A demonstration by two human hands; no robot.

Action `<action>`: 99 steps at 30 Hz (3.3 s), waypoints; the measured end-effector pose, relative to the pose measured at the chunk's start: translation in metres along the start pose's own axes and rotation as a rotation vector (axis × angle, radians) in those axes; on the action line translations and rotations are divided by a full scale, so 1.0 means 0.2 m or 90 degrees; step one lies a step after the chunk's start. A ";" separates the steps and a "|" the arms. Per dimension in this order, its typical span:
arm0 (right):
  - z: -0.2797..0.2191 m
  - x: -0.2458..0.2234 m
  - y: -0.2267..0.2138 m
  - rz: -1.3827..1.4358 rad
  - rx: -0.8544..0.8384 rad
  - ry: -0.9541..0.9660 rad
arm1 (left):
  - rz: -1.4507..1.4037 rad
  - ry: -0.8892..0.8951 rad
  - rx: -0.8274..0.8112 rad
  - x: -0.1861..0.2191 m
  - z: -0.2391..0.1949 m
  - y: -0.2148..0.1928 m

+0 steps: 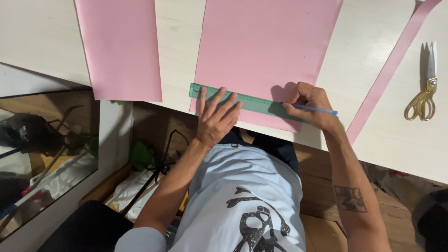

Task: Measuring and cutting pieces of pink leather using a ruler, pen, and scissors.

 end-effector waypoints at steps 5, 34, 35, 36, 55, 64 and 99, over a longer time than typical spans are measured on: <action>0.01 -0.04 0.00 0.017 -0.005 0.007 | 0.013 0.007 0.008 0.00 0.01 -0.01; 0.06 -0.03 -0.04 0.063 0.163 0.088 | 0.054 0.203 -0.173 0.00 -0.03 -0.25; 0.05 -0.02 -0.05 0.091 0.168 0.090 | 0.045 0.242 -0.198 0.01 -0.04 -0.25; 0.05 0.00 -0.05 0.119 0.174 0.091 | 0.037 0.280 -0.223 0.03 -0.06 -0.25; -0.11 -0.22 -0.07 -0.673 0.158 -0.007 | -0.298 0.179 -0.281 -0.23 1.17 0.33; -0.15 -0.19 -0.03 -0.606 0.156 -0.009 | 0.037 0.218 -0.506 -0.13 0.96 0.30; -0.15 -0.19 -0.04 -0.601 0.127 0.017 | 0.092 0.177 -0.412 -0.14 0.91 0.28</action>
Point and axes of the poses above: each hand's wrist, its own z-axis towards the middle knuckle, its own y-axis out of the palm, x = y × z, the point moved 6 cm from there along z, towards the middle knuckle, and after that the axes turned 10 degrees about -z, right-handed, at the moved point
